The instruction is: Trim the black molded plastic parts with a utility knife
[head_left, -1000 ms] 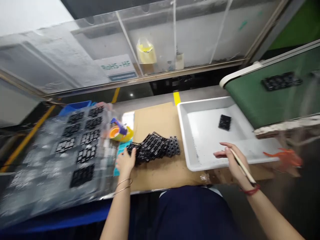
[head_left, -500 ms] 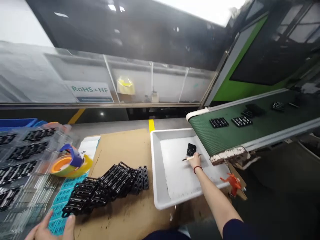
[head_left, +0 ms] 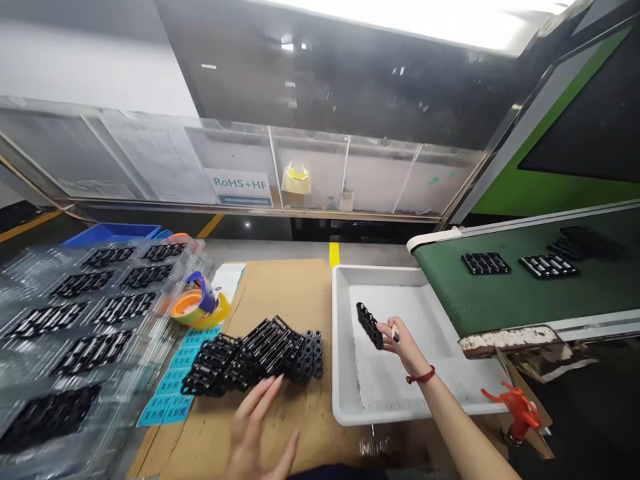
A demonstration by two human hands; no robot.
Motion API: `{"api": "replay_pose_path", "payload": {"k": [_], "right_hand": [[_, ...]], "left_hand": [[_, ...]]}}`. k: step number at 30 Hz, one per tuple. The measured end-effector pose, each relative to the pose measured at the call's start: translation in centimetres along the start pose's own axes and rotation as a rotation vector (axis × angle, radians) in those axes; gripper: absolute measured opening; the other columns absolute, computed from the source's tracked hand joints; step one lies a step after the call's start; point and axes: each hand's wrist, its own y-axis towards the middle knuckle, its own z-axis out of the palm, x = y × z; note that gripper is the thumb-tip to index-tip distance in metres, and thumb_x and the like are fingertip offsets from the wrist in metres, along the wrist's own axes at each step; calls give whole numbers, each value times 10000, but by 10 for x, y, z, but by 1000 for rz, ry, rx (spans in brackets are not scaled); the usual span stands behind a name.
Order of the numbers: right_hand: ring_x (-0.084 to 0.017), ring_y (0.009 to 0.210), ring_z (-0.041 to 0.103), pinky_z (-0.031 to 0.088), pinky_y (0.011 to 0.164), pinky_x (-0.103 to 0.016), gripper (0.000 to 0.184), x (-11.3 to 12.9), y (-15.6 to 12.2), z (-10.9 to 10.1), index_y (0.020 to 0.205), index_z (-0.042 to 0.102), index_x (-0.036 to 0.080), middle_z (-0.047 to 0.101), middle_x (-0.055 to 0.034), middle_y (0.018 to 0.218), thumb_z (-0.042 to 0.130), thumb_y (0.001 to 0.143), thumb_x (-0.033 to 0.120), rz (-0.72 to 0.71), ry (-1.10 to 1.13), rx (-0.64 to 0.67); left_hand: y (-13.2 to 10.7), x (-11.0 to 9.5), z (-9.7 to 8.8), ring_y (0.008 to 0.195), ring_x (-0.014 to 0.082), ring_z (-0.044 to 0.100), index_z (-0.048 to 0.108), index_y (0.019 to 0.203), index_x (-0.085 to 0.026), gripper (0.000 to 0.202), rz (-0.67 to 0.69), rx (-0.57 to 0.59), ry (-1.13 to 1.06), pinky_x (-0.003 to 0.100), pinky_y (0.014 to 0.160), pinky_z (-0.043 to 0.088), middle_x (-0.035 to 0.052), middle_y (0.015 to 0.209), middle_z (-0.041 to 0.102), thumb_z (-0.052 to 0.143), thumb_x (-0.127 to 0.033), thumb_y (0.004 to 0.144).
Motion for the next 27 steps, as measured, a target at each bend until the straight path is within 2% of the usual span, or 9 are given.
{"api": "replay_pose_path", "payload": {"k": [3, 5, 6, 9, 11, 13, 18, 22, 27], "right_hand": [[-112, 648, 591, 550, 634, -281, 413, 9, -65, 17, 898, 481, 221, 560, 54, 815, 718, 868, 558, -62, 140, 226], [-106, 623, 565, 523, 581, -258, 516, 14, -101, 23, 862, 420, 242, 531, 58, 818, 743, 802, 641, -89, 203, 318], [-101, 605, 555, 504, 552, -249, 541, 16, -114, 24, 865, 413, 246, 534, 54, 833, 749, 782, 663, -100, 224, 344], [-80, 545, 545, 439, 503, -227, 554, 18, -138, 20, 880, 396, 260, 553, 50, 876, 739, 782, 683, -138, 272, 315], [-79, 582, 580, 443, 541, -226, 478, 20, -146, 16, 869, 386, 262, 580, 39, 934, 718, 854, 606, -202, 280, 218], [-89, 678, 610, 473, 625, -232, 369, 24, -152, 13, 855, 416, 254, 617, 14, 1018, 703, 920, 476, -275, 261, 167], [-104, 706, 514, 450, 691, -245, 306, 39, -160, 17, 796, 429, 236, 651, 5, 928, 665, 966, 330, -273, 334, 370], [-99, 679, 426, 389, 659, -230, 365, 42, -158, 21, 769, 372, 235, 591, 38, 829, 684, 951, 286, -265, 385, 470], [-103, 640, 360, 342, 610, -238, 368, 39, -154, 23, 764, 368, 240, 506, 59, 780, 689, 941, 274, -283, 405, 486]], "left_hand": [[19, -26, 20, 1408, 291, 495, 285, 1574, -276, 754, 160, 109, 6, 465, 1208, 361, 114, 1435, 591, 604, -147, 903], [31, -40, 31, 1411, 286, 497, 386, 1506, -271, 693, 255, 134, -36, 496, 1272, 193, 89, 1403, 638, 629, -113, 876], [36, -46, 34, 1379, 282, 532, 433, 1456, -265, 649, 278, 138, -94, 499, 1273, 177, 81, 1351, 674, 645, -112, 861], [46, -60, 30, 1153, 263, 674, 501, 1288, -236, 552, 216, 227, -393, 440, 1113, 449, 71, 1151, 726, 720, -175, 785], [47, -68, 21, 965, 235, 705, 513, 1193, -236, 528, 99, 369, -594, 359, 856, 579, 56, 1045, 708, 741, -199, 718], [45, -73, 10, 871, 212, 690, 524, 1138, -246, 508, -7, 520, -739, 322, 742, 579, 38, 998, 694, 728, -180, 677], [38, -78, -3, 861, 208, 665, 541, 1098, -248, 479, -95, 722, -882, 342, 781, 561, 21, 994, 683, 725, -177, 661], [36, -77, -6, 878, 218, 661, 522, 1122, -244, 481, -111, 751, -864, 349, 789, 561, 25, 998, 664, 690, -169, 677], [37, -78, -9, 957, 219, 671, 468, 1239, -261, 636, -107, 771, -892, 369, 872, 569, 36, 1136, 662, 671, -118, 654]]}}
